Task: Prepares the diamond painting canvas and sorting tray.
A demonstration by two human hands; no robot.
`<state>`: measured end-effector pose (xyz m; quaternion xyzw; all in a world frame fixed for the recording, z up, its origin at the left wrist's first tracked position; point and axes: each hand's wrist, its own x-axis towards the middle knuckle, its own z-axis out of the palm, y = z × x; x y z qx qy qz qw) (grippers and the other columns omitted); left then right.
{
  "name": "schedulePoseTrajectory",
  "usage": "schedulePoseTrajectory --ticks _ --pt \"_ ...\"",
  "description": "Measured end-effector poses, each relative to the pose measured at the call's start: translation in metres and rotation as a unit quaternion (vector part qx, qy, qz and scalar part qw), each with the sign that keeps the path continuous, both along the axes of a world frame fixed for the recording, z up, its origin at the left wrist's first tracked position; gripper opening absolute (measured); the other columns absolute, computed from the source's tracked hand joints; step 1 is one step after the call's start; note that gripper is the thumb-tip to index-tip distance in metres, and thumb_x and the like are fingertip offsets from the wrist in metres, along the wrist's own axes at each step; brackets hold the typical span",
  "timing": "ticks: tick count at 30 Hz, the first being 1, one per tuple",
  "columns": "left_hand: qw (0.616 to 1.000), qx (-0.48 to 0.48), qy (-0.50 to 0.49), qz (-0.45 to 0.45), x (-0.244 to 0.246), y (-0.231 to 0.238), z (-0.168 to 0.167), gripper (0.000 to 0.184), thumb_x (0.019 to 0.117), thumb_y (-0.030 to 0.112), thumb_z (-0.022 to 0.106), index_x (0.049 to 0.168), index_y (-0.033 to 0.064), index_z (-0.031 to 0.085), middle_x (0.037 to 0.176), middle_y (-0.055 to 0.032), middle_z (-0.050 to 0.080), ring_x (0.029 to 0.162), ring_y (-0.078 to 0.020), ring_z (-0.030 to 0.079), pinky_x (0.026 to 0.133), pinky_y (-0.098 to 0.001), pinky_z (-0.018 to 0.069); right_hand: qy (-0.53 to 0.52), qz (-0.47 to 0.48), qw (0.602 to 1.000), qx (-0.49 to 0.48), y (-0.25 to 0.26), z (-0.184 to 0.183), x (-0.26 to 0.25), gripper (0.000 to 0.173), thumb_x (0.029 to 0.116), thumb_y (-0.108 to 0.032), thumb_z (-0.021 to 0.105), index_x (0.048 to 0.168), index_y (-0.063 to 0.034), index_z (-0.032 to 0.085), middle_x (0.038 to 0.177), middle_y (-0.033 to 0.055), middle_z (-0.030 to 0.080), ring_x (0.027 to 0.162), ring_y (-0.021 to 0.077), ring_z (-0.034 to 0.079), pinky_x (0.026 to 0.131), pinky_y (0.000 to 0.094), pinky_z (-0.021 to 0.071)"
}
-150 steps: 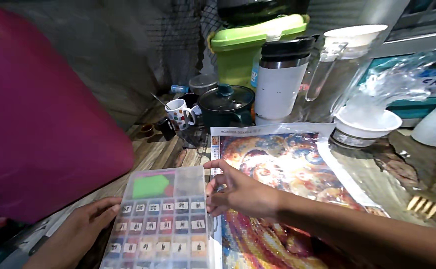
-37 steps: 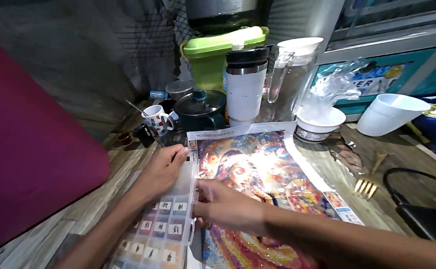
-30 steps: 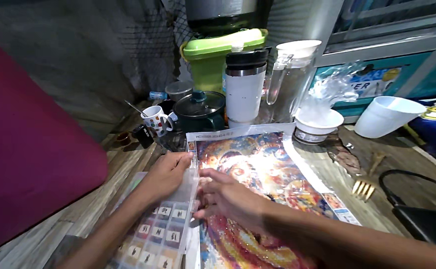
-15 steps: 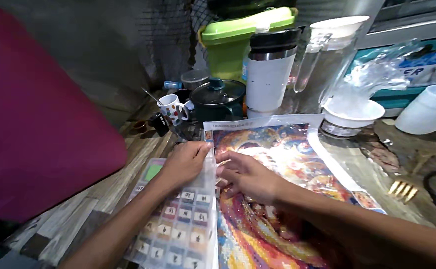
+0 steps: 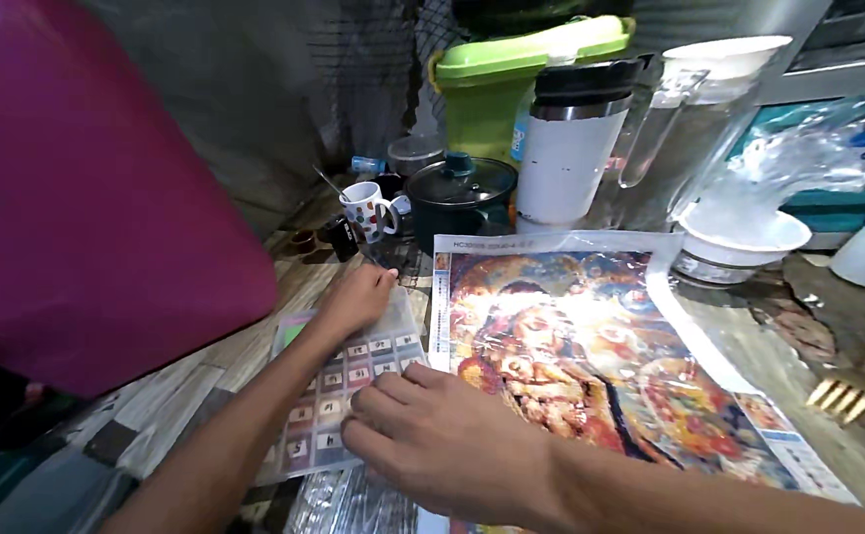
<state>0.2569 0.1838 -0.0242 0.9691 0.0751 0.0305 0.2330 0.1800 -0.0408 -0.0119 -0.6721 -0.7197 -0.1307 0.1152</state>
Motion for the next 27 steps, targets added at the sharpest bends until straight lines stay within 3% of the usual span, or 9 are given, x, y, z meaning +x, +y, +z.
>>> schedulePoseTrajectory --ticks 3,6,8,10,14,17,22,27 --pt "1.0 0.002 0.021 -0.002 0.003 0.0 0.002 0.053 0.1103 0.042 0.036 0.083 0.0068 0.066 0.072 -0.0122 0.059 0.071 -0.0295 0.061 0.064 -0.0544 0.0501 -0.058 0.028 0.998 0.015 0.006 0.001 -0.002 0.022 0.1068 -0.009 0.043 0.121 -0.009 0.06 0.105 0.01 0.063 0.096 0.0278 0.065 0.072 0.0407 0.0551" --pt "1.0 0.001 0.023 -0.001 0.004 0.001 0.002 0.053 0.1104 0.04 0.037 0.082 0.0058 0.065 0.072 -0.0127 0.059 0.07 -0.0293 0.061 0.064 -0.054 0.0497 -0.095 0.04 0.995 0.011 0.01 0.004 -0.004 0.023 0.1064 -0.005 0.042 0.121 -0.0078 0.059 0.103 0.0101 0.062 0.091 0.0271 0.065 0.068 0.0401 0.0542" --pt "1.0 -0.014 0.021 0.003 0.005 0.002 0.001 0.054 0.1103 0.041 0.037 0.083 0.0035 0.066 0.073 -0.0147 0.06 0.07 -0.0308 0.061 0.066 -0.0557 0.0505 -0.078 0.044 0.996 0.01 0.012 0.004 -0.004 0.022 0.1076 -0.013 0.044 0.123 -0.0086 0.06 0.105 0.0099 0.063 0.095 0.0269 0.066 0.071 0.0402 0.0559" --pt "1.0 -0.023 0.017 0.01 0.005 0.001 0.0 0.055 0.1102 0.042 0.037 0.084 0.0027 0.066 0.074 -0.0155 0.06 0.071 -0.0317 0.062 0.066 -0.0564 0.0506 -0.035 0.05 0.998 -0.002 0.006 0.003 0.004 0.026 0.1076 -0.027 0.05 0.124 -0.0109 0.062 0.114 0.0092 0.066 0.106 0.0265 0.066 0.082 0.0408 0.0566" --pt "1.0 -0.015 0.012 0.011 0.003 0.001 0.001 0.055 0.1103 0.042 0.036 0.085 0.0037 0.067 0.074 -0.0152 0.061 0.072 -0.0317 0.062 0.067 -0.0563 0.0507 0.03 0.06 0.996 -0.064 -0.024 0.003 0.034 0.029 0.1018 -0.028 0.058 0.128 -0.0164 0.063 0.133 0.0034 0.063 0.123 0.0213 0.06 0.099 0.0395 0.0531" --pt "1.0 -0.011 0.013 0.01 0.005 0.0 0.001 0.055 0.1105 0.041 0.036 0.084 0.0039 0.066 0.075 -0.0152 0.06 0.073 -0.0314 0.062 0.067 -0.0557 0.0505 0.012 0.055 0.997 -0.042 -0.034 -0.002 0.041 0.027 0.103 -0.028 0.055 0.126 -0.0172 0.065 0.131 0.0022 0.065 0.123 0.0192 0.061 0.099 0.0365 0.0538" --pt "1.0 -0.001 0.008 0.011 0.003 0.0 0.002 0.055 0.1107 0.042 0.035 0.083 0.0048 0.065 0.074 -0.0137 0.059 0.072 -0.0306 0.061 0.066 -0.0545 0.0499 -0.081 0.096 0.992 0.012 -0.029 -0.008 0.038 0.022 0.107 -0.02 0.049 0.119 -0.0119 0.065 0.118 0.0071 0.069 0.114 0.0223 0.066 0.092 0.0357 0.0581" --pt "1.0 -0.01 -0.012 -0.001 0.004 0.003 -0.001 0.057 0.1107 0.041 0.035 0.078 0.0042 0.063 0.069 -0.013 0.057 0.067 -0.0289 0.059 0.062 -0.0528 0.0488 -0.109 0.1 0.988 0.037 -0.032 -0.013 0.039 0.021 0.1074 -0.019 0.049 0.118 -0.01 0.065 0.115 0.0071 0.07 0.114 0.0227 0.067 0.093 0.0356 0.0585"
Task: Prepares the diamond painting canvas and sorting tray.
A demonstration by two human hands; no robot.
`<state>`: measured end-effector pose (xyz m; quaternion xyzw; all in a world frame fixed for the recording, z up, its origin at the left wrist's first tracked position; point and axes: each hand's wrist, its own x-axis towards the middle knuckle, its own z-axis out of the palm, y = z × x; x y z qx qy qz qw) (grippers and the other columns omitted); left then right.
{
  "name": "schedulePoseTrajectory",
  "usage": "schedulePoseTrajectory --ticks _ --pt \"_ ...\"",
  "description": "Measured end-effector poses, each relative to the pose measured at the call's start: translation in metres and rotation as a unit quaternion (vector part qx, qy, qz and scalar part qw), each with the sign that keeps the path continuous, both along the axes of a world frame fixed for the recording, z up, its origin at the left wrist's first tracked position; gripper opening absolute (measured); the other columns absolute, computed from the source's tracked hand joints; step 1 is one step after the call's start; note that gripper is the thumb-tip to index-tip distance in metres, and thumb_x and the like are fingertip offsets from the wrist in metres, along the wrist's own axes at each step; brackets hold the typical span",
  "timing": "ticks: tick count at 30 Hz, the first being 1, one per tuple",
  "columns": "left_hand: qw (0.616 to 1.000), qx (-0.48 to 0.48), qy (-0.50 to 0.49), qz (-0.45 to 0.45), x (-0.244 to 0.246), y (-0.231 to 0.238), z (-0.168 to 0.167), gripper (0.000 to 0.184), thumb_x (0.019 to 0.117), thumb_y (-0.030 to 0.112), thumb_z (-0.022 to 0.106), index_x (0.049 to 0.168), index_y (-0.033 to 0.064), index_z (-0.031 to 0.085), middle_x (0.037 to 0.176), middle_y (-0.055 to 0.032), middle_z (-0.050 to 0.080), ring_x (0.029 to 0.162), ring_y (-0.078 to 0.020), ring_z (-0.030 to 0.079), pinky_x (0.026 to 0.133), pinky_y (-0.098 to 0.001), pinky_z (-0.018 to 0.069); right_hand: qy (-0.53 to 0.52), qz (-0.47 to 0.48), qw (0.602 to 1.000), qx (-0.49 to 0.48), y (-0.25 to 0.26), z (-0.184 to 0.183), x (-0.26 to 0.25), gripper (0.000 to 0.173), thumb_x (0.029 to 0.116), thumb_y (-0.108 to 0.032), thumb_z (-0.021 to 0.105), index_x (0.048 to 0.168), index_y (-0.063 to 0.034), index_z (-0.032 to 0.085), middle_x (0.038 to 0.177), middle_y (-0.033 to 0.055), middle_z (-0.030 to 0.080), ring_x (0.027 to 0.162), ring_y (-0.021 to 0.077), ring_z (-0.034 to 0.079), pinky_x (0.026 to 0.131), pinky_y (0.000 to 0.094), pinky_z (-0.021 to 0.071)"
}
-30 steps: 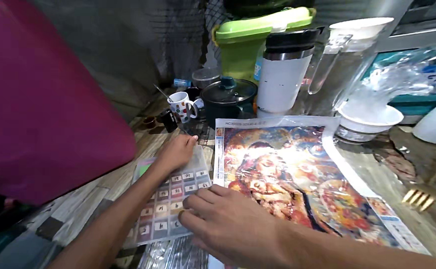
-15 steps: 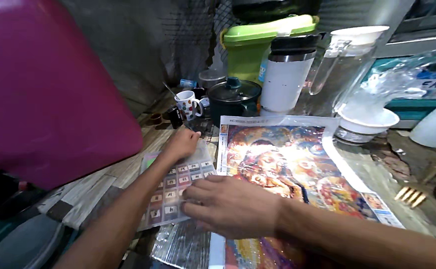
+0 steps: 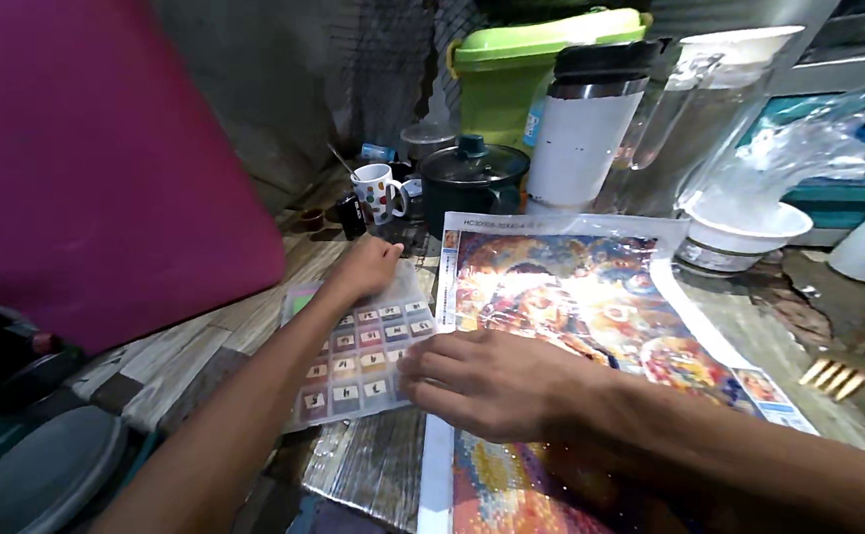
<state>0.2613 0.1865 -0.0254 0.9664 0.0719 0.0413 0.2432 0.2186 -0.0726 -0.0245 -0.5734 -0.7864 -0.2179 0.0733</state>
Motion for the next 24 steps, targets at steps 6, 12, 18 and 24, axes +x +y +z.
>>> schedulePoseTrajectory --ticks 6,12,18,24 --pt "0.996 -0.076 0.037 -0.033 -0.001 0.009 0.012 0.056 0.1088 0.048 0.04 0.094 0.0013 0.069 0.083 -0.0158 0.063 0.077 -0.0274 0.062 0.071 -0.0497 0.0518 0.03 -0.002 0.999 -0.015 -0.01 0.0 0.01 0.022 0.1069 -0.02 0.049 0.119 -0.0131 0.066 0.123 0.0044 0.068 0.12 0.0203 0.064 0.095 0.0336 0.0576" --pt "0.994 -0.094 0.042 -0.043 -0.007 0.011 0.013 0.052 0.1036 0.049 0.054 0.089 0.0003 0.065 0.079 -0.0144 0.061 0.072 -0.0255 0.059 0.068 -0.0472 0.0501 0.109 -0.037 0.992 -0.061 -0.021 0.006 0.029 0.029 0.104 -0.033 0.052 0.122 -0.0174 0.067 0.129 -0.0013 0.065 0.121 0.0132 0.062 0.096 0.0314 0.0558" --pt "0.993 -0.104 -0.035 -0.033 -0.011 0.011 0.017 0.048 0.0994 0.052 0.06 0.086 0.0069 0.067 0.074 -0.0092 0.061 0.069 -0.0231 0.06 0.064 -0.0459 0.0505 0.263 -0.085 0.959 -0.068 -0.021 0.009 0.032 0.036 0.0996 -0.046 0.063 0.123 -0.0187 0.069 0.132 -0.0046 0.062 0.118 0.0055 0.06 0.095 0.0259 0.0553" --pt "0.995 -0.048 -0.083 -0.023 -0.015 0.012 0.016 0.05 0.0972 0.06 0.057 0.082 0.0142 0.068 0.071 -0.0033 0.062 0.069 -0.0209 0.061 0.065 -0.0493 0.0508 0.49 -0.23 0.841 -0.005 -0.021 0.001 0.046 0.047 0.0957 -0.039 0.071 0.137 -0.0208 0.058 0.129 -0.006 0.064 0.113 0.0057 0.066 0.096 0.0306 0.06"
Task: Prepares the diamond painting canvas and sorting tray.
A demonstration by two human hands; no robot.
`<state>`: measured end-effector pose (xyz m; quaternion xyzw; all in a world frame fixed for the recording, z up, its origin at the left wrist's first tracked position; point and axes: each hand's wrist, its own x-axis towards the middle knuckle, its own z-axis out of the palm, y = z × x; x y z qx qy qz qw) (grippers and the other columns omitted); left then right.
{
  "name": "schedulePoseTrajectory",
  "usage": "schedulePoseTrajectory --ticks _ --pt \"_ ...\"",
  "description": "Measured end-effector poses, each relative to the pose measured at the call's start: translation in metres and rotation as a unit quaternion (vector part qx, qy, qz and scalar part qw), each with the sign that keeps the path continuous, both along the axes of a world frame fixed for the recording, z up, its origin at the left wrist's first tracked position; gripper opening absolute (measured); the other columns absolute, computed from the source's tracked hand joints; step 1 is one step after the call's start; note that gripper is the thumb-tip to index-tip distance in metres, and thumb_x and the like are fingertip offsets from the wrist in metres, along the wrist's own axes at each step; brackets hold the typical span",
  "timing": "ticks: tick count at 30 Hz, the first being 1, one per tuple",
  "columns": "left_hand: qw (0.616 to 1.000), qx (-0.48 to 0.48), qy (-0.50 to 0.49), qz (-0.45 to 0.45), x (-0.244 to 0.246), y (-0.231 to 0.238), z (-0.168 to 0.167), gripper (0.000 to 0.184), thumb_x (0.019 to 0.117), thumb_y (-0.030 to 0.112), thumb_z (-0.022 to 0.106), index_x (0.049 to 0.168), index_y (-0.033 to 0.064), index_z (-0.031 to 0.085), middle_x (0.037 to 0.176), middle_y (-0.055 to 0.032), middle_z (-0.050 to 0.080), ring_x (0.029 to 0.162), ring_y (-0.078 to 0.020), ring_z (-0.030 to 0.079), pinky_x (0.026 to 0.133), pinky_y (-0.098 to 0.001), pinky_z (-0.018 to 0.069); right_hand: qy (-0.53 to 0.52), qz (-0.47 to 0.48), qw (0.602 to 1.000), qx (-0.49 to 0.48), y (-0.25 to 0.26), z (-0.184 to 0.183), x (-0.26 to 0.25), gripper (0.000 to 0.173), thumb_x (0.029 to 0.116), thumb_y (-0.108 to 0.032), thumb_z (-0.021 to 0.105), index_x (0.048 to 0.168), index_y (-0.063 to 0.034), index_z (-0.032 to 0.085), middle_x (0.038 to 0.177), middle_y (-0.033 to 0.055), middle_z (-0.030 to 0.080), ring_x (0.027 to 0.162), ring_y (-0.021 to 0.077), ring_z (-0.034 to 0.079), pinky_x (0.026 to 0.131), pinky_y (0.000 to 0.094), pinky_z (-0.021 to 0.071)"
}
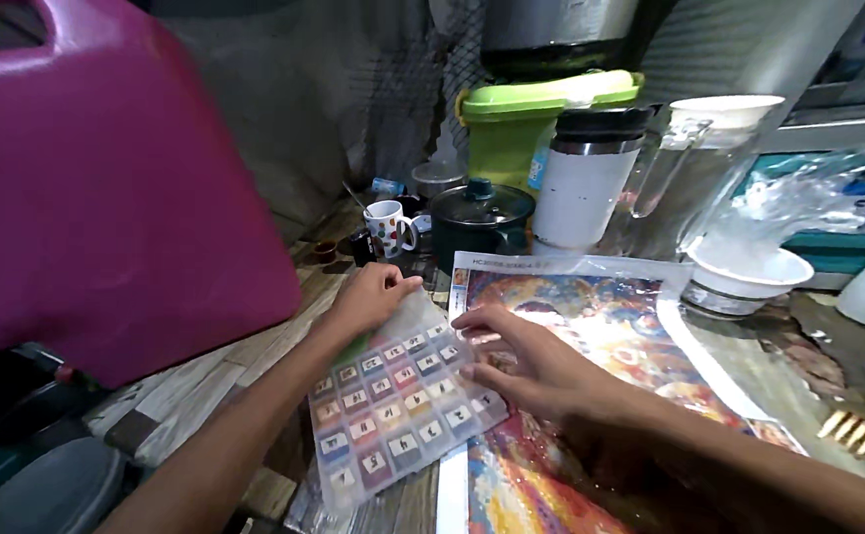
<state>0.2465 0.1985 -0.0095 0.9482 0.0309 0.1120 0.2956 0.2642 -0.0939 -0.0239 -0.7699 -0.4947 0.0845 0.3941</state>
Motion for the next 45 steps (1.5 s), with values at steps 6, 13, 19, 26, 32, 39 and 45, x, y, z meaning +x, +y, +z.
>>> schedulePoseTrajectory --ticks 6,13,19,26,32,39,45 --pt "0.995 0.089 -0.015 0.038 -0.007 -0.011 0.007 0.049 0.0987 0.063 0.051 0.089 0.0182 0.067 0.071 -0.0013 0.06 0.068 -0.0206 0.061 0.062 -0.0489 0.0507 0.195 -0.03 0.979 -0.058 0.006 0.016 0.006 0.039 0.097 -0.027 0.072 0.134 -0.0199 0.061 0.121 -0.0018 0.071 0.098 0.0114 0.073 0.086 0.0316 0.0632" --pt "0.957 0.018 0.262 -0.127 0.004 0.019 0.055 0.039 0.105 0.036 0.057 0.093 0.0032 0.073 0.078 -0.0082 0.069 0.064 -0.0163 0.065 0.061 -0.0337 0.0565 0.176 -0.02 0.979 -0.099 0.018 0.021 0.014 0.043 0.0945 -0.023 0.075 0.135 -0.0192 0.06 0.114 -0.0008 0.071 0.093 0.0117 0.072 0.08 0.032 0.0617" --pt "0.927 -0.001 0.356 -0.117 -0.001 0.017 0.074 0.025 0.0968 0.023 0.071 0.106 0.0007 0.065 0.08 -0.0107 0.066 0.066 -0.0176 0.065 0.063 -0.0329 0.0569 0.132 -0.031 0.984 -0.118 0.025 0.028 0.015 0.038 0.0959 -0.024 0.073 0.132 -0.0199 0.063 0.122 -0.0024 0.069 0.094 0.0101 0.07 0.08 0.0313 0.0607" --pt "0.949 0.037 0.292 -0.117 0.0 0.024 0.072 0.026 0.0937 0.025 0.075 0.099 0.0027 0.064 0.077 -0.0092 0.063 0.061 -0.017 0.062 0.057 -0.0328 0.0544 0.069 -0.053 0.986 -0.139 0.0 0.04 0.012 0.035 0.0996 -0.041 0.065 0.128 -0.0202 0.065 0.098 -0.0034 0.072 0.077 0.0088 0.07 0.071 0.0318 0.061" --pt "0.964 -0.044 0.263 -0.007 -0.017 0.038 0.069 0.029 0.0933 0.026 0.076 0.105 0.0015 0.065 0.083 -0.0131 0.068 0.07 -0.0222 0.069 0.065 -0.0383 0.0609 0.08 -0.071 0.979 -0.176 -0.011 0.034 0.022 0.032 0.0974 -0.043 0.069 0.117 -0.0177 0.07 0.094 -0.0019 0.072 0.07 0.0099 0.069 0.066 0.032 0.0613" --pt "0.957 0.009 0.289 0.022 -0.026 0.047 0.055 0.032 0.0952 0.032 0.073 0.102 0.0008 0.068 0.079 -0.0125 0.068 0.065 -0.0207 0.067 0.064 -0.038 0.0598 0.154 -0.092 0.962 -0.206 0.012 0.031 0.033 0.032 0.0945 -0.038 0.075 0.113 -0.0128 0.071 0.088 0.0019 0.074 0.067 0.0129 0.07 0.064 0.0316 0.0613" --pt "0.951 -0.03 0.304 0.038 -0.032 0.054 0.046 0.033 0.096 0.032 0.072 0.102 -0.0009 0.068 0.081 -0.0138 0.068 0.067 -0.0211 0.068 0.066 -0.038 0.0605 -0.167 -0.064 0.971 -0.16 0.029 0.042 -0.008 0.039 0.0923 -0.045 0.072 0.125 -0.024 0.067 0.118 0.0001 0.066 0.106 0.0205 0.067 0.084 0.0505 0.0585"
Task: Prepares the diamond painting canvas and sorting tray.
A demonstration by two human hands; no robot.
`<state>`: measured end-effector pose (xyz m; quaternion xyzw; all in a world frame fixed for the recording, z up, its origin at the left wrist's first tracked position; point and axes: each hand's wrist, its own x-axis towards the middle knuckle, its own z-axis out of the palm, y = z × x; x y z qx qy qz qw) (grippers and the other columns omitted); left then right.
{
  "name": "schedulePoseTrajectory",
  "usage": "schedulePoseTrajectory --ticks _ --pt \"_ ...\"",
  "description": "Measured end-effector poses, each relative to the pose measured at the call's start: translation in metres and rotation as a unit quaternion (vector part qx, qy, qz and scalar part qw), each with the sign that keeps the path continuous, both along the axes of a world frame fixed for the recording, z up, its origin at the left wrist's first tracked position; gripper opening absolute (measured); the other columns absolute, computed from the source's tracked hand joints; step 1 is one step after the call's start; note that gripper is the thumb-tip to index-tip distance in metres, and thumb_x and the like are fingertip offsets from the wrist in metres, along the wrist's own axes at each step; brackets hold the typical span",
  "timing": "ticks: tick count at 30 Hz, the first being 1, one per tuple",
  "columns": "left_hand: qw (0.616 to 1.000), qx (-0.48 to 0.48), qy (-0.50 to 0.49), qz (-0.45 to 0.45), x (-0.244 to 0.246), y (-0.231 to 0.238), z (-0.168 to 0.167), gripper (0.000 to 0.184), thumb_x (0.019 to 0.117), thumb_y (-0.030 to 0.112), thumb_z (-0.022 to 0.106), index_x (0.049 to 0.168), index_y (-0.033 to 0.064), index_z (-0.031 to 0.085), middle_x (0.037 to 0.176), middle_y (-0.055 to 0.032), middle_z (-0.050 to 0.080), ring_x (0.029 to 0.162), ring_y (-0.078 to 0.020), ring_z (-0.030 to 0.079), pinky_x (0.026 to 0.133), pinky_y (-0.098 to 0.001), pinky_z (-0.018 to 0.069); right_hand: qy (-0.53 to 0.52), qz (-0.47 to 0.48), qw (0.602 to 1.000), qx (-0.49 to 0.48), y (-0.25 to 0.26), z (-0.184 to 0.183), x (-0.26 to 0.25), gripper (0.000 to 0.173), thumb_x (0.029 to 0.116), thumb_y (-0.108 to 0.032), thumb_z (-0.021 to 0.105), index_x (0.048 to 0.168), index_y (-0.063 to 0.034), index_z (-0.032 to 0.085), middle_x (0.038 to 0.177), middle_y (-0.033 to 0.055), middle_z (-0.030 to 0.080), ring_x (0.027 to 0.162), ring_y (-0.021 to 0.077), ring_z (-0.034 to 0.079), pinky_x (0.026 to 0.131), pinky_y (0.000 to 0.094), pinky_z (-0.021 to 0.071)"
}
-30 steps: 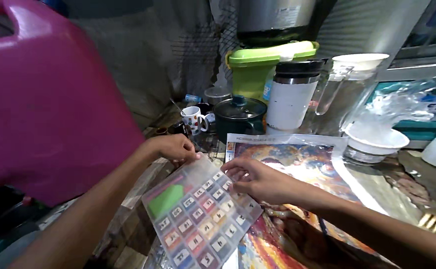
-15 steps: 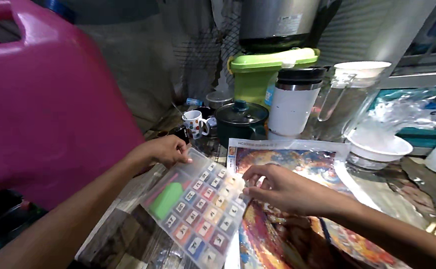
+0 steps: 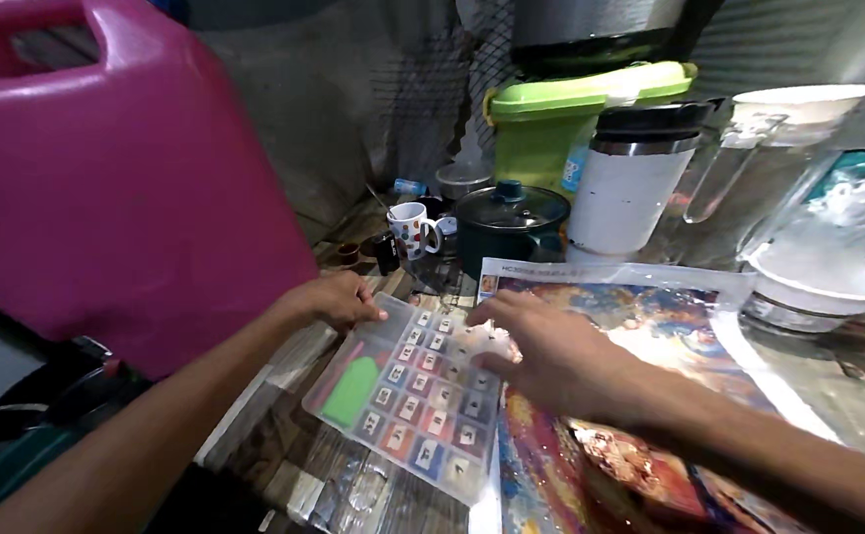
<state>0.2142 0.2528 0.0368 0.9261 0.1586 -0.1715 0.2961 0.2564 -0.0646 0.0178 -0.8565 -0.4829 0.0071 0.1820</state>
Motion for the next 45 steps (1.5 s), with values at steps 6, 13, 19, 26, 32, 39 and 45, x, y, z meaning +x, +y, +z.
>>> schedulePoseTrajectory --ticks 6,13,19,26,32,39,45 --pt "0.998 -0.052 0.042 0.022 -0.003 0.008 0.003 0.033 0.1013 0.029 0.065 0.103 -0.0039 0.061 0.081 -0.0125 0.064 0.065 -0.0178 0.065 0.064 -0.0344 0.0591 -0.167 0.259 0.951 -0.025 0.079 -0.008 -0.093 0.04 0.0966 -0.009 0.062 0.136 -0.0094 0.054 0.122 0.0183 0.061 0.111 0.0389 0.063 0.081 0.0523 0.0559" --pt "0.991 -0.108 0.047 0.064 -0.01 0.013 0.002 0.029 0.1027 0.026 0.062 0.102 -0.0031 0.058 0.077 -0.0089 0.06 0.064 -0.0161 0.063 0.063 -0.0326 0.058 -0.337 0.316 0.884 -0.068 0.09 -0.013 -0.097 0.03 0.1005 0.007 0.044 0.126 0.0078 0.059 0.113 0.023 0.065 0.097 0.036 0.069 0.067 0.0417 0.0587" --pt "0.989 -0.124 0.02 0.075 -0.014 0.013 -0.007 0.028 0.1014 0.024 0.065 0.102 -0.0028 0.058 0.073 -0.0084 0.059 0.062 -0.0157 0.062 0.061 -0.0318 0.0569 -0.354 0.356 0.844 -0.19 0.09 -0.006 -0.108 0.033 0.1051 0.005 0.033 0.13 0.0193 0.049 0.126 0.0369 0.059 0.107 0.0466 0.068 0.082 0.05 0.0584" --pt "0.993 -0.094 0.006 0.067 -0.016 0.01 -0.008 0.03 0.1017 0.027 0.064 0.102 -0.0026 0.059 0.071 -0.0089 0.059 0.059 -0.0155 0.061 0.059 -0.0308 0.0564 -0.165 0.342 0.922 -0.076 0.074 0.009 -0.053 0.031 0.1 -0.011 0.061 0.131 -0.0099 0.064 0.111 0.0086 0.069 0.1 0.0251 0.069 0.079 0.0434 0.0591" --pt "0.994 -0.092 0.006 0.056 -0.013 0.012 -0.008 0.03 0.1022 0.027 0.063 0.101 -0.0031 0.06 0.075 -0.0107 0.06 0.062 -0.0174 0.062 0.06 -0.033 0.057 -0.159 0.242 0.957 -0.003 0.005 0.012 -0.027 0.04 0.1004 -0.03 0.056 0.14 -0.0219 0.059 0.126 -0.0036 0.067 0.11 0.0104 0.067 0.086 0.0349 0.0595" --pt "0.994 -0.095 0.003 0.051 -0.011 0.016 -0.009 0.03 0.1017 0.026 0.064 0.099 -0.0039 0.061 0.071 -0.0105 0.061 0.06 -0.0181 0.063 0.06 -0.0336 0.0578 -0.17 0.236 0.956 -0.047 -0.011 -0.025 -0.041 0.045 0.0998 -0.031 0.056 0.142 -0.0164 0.053 0.138 0.0046 0.061 0.127 0.0257 0.06 0.095 0.0455 0.0548" --pt "0.993 -0.094 0.001 0.067 -0.017 0.011 -0.004 0.03 0.1019 0.025 0.064 0.098 -0.0046 0.062 0.07 -0.0095 0.06 0.059 -0.0167 0.063 0.06 -0.0323 0.0581 -0.205 0.224 0.952 -0.032 -0.01 -0.03 -0.044 0.038 0.1048 -0.04 0.049 0.13 -0.0134 0.06 0.131 0.0057 0.063 0.119 0.0267 0.063 0.089 0.0436 0.0564"
